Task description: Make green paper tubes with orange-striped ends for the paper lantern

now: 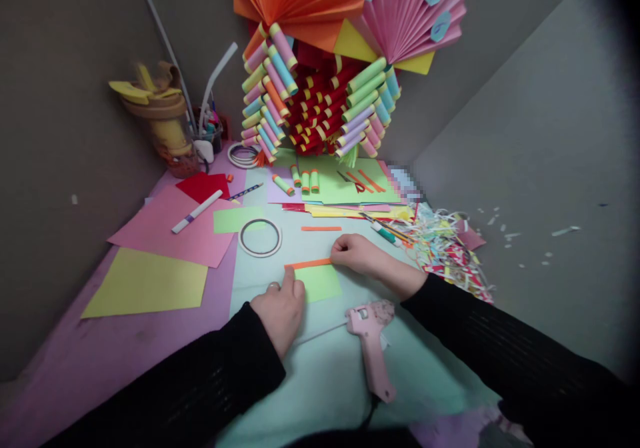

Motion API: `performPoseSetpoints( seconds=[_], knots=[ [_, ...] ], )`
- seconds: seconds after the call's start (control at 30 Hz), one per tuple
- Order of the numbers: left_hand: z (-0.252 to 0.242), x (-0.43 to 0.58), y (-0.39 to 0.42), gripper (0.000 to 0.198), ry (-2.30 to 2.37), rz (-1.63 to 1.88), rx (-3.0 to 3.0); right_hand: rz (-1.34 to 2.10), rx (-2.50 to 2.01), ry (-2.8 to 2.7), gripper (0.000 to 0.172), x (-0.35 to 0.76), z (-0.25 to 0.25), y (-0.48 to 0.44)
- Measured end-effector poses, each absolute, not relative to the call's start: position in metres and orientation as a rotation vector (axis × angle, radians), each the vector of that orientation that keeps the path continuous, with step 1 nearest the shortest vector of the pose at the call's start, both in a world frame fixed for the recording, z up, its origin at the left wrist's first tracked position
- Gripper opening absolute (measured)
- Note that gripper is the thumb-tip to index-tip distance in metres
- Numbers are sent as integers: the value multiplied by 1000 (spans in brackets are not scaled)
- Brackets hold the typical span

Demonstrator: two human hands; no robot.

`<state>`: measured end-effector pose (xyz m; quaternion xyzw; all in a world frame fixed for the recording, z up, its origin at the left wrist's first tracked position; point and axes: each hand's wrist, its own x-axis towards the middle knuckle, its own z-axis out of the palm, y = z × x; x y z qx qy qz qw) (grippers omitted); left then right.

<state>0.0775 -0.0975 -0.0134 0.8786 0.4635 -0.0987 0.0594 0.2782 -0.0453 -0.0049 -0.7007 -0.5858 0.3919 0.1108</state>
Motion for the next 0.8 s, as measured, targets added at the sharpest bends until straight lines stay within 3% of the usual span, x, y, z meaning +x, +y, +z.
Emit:
performPoseSetpoints(
  seconds=[0.8],
  knots=[
    [-15, 77, -98, 26, 1396, -255, 2675, 978, -2108, -1802, 4, 276, -13, -42]
  ],
)
